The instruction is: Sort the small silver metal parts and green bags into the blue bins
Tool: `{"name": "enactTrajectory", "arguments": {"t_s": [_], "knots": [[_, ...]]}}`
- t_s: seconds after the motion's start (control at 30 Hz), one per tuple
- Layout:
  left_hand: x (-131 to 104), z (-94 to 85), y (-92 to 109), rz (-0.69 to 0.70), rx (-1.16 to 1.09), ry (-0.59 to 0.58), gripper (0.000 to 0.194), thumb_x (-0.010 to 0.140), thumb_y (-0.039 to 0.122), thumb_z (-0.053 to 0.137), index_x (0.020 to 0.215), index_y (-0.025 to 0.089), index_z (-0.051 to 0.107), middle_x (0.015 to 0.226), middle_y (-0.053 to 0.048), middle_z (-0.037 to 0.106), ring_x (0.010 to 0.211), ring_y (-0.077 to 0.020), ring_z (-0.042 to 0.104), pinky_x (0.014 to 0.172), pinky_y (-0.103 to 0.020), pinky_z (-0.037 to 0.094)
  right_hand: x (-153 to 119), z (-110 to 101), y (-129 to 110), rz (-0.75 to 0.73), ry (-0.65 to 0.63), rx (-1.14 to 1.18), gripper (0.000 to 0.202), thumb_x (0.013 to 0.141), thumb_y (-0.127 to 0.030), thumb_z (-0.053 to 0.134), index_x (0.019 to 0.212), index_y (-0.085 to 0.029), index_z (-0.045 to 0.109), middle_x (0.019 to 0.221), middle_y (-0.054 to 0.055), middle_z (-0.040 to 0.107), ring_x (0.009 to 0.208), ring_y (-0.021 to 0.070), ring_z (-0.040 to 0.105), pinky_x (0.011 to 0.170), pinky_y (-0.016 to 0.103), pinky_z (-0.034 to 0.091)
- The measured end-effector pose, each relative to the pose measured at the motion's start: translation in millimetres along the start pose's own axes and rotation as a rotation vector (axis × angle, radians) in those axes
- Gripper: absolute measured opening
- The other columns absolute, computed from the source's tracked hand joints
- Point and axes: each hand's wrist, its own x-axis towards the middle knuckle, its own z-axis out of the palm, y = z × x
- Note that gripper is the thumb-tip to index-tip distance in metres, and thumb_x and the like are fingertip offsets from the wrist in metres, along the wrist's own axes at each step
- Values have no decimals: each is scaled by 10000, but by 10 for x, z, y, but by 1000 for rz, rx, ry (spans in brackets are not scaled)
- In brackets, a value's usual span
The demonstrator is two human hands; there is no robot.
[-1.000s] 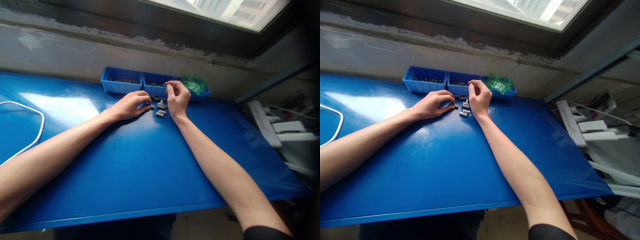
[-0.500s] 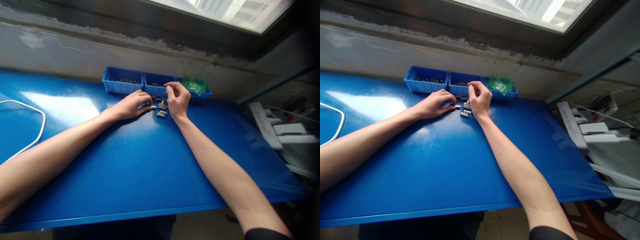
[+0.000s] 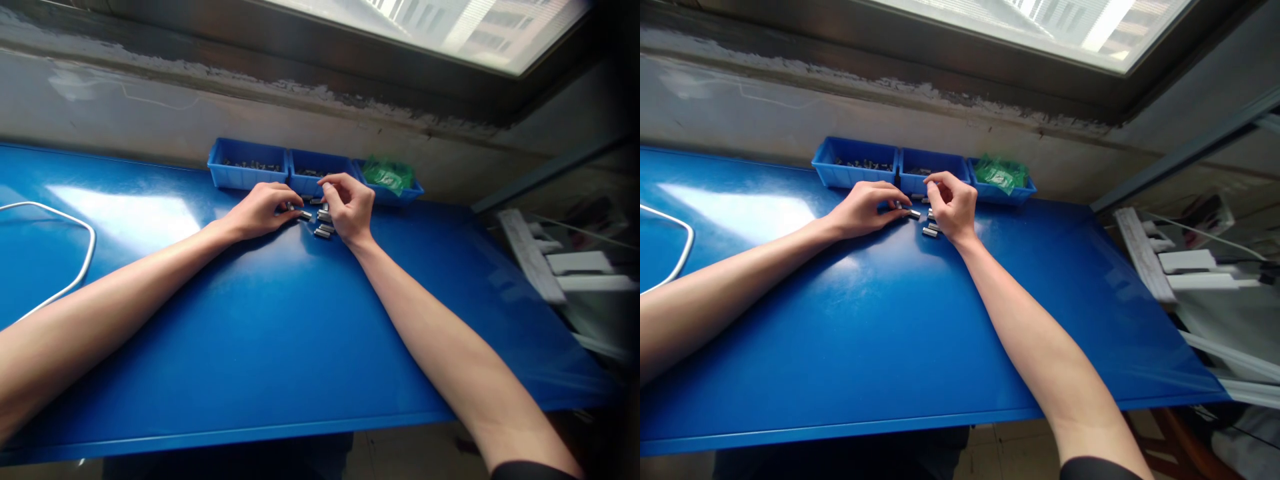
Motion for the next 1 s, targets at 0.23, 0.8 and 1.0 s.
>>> {"name": "enactTrajectory", "arguments": {"t_s": [0.23, 0.8, 1.0], "knots": [[25, -1, -30, -119, -24, 145, 262, 911, 424, 731, 890, 163, 744, 766, -29, 690, 659, -142, 596, 661, -268, 471, -15, -15, -102, -53, -106, 16, 208, 938, -349, 608, 872, -205, 743, 609, -14, 607, 531, 147, 542, 585, 311, 451], [13, -12, -29, -310, -413, 263, 399, 813, 508, 837, 984, 149, 803, 993, -97, 804, 856, -231, 787, 806, -342, 660, -13, -27, -125, -82, -200, 21, 180, 880, -339, 681, 957, -196, 759, 653, -11, 671, 541, 140, 541, 609, 289, 480], [36, -26, -28, -389, -592, 230, 520, 746, 608, 875, 942, 169, 677, 839, -50, 794, 846, -247, 798, 813, -370, 669, -38, 13, -88, -220, -245, 6, 205, 911, -372, 719, 1013, -204, 777, 726, 1, 702, 586, 139, 570, 651, 295, 490]]}}
